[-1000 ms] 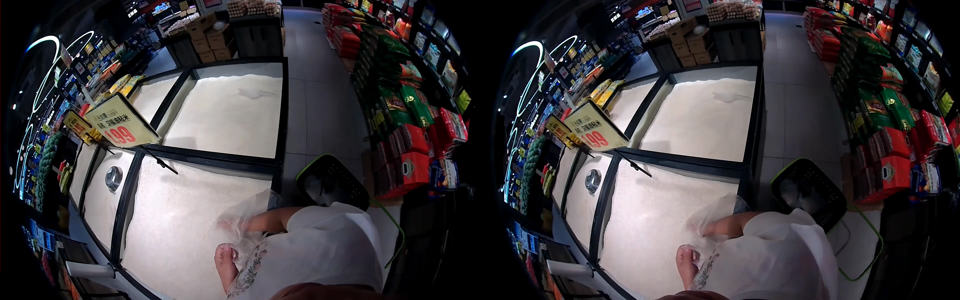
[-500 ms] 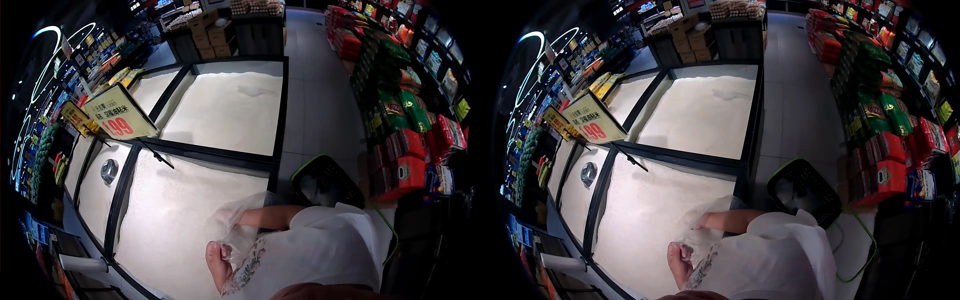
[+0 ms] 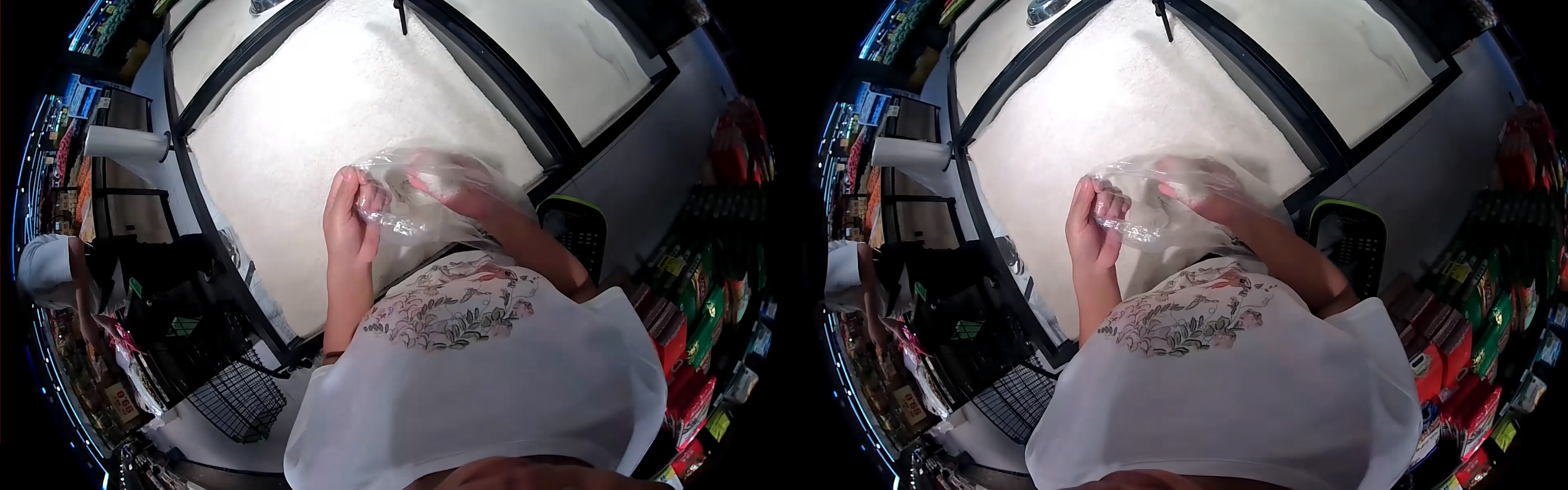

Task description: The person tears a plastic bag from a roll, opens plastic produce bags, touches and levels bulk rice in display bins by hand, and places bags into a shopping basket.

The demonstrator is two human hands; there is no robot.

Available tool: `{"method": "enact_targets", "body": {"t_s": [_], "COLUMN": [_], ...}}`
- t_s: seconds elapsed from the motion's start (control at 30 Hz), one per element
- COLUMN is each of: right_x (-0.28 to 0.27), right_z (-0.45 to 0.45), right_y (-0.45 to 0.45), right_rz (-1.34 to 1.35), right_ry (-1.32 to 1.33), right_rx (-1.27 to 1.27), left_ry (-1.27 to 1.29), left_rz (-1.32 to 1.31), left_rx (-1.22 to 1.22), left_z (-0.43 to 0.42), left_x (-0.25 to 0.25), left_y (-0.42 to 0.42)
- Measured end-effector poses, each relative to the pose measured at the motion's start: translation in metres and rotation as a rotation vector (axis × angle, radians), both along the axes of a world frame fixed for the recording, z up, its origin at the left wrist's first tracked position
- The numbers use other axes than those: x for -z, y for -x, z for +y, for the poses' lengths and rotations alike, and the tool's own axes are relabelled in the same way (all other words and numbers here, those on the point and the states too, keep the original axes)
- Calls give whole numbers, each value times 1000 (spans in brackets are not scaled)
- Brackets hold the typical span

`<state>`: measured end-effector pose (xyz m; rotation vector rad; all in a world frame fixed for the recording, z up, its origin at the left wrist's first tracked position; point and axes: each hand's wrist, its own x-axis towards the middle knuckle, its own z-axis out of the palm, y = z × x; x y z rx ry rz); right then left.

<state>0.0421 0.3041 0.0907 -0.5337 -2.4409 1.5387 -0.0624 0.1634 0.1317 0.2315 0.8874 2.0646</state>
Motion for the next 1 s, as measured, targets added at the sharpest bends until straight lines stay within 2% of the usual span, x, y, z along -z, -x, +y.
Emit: {"method": "enact_targets", "body": {"t_s": [0.1,0.17,0.2,0.27,0.4,0.47,0.6,0.7,0.77,0.8,0.87,0.9,0.97,1.0], "right_x": [-9,14,19,23,-6,-21,-25,-16,-14,-12,-5,13,55,53], "right_z": [-3,0,-1,-3,-3,-8,-8,-9,-9,-8,-4,-1,7,9], "right_y": [-1,3,2,0,-3,2,1,0,-3,-4,-6,-6,-6,-8], "right_rz": [-16,136,138,394,298,59,56,63,247,249,64,64,-47,-47], "right_ry": [-95,301,305,471,461,384,356,200,1082,1082,286,285,589,589], "right_rx": [12,-82,-82,-117,-130,-35,-49,-58,-13,-12,-85,-82,2,3], "left_ry": [37,15,19,20,21,27,34,30,48,49,51,51,28,28], "left_rz": [-52,-61,-60,-62,-56,-61,-48,-43,-48,-47,-52,-52,-50,-50], "left_rx": [-35,-14,-15,-5,11,12,12,15,6,8,15,18,24,24], "left_z": [0,-1,-1,-1,0,0,0,1,1,1,2,2,1,1], "left_x": [0,0,0,1,4,4,5,4,4,4,3,3,3,3], "left_y": [1,2,2,2,0,0,-1,-2,-3,-3,-4,-5,-5,-5]}}
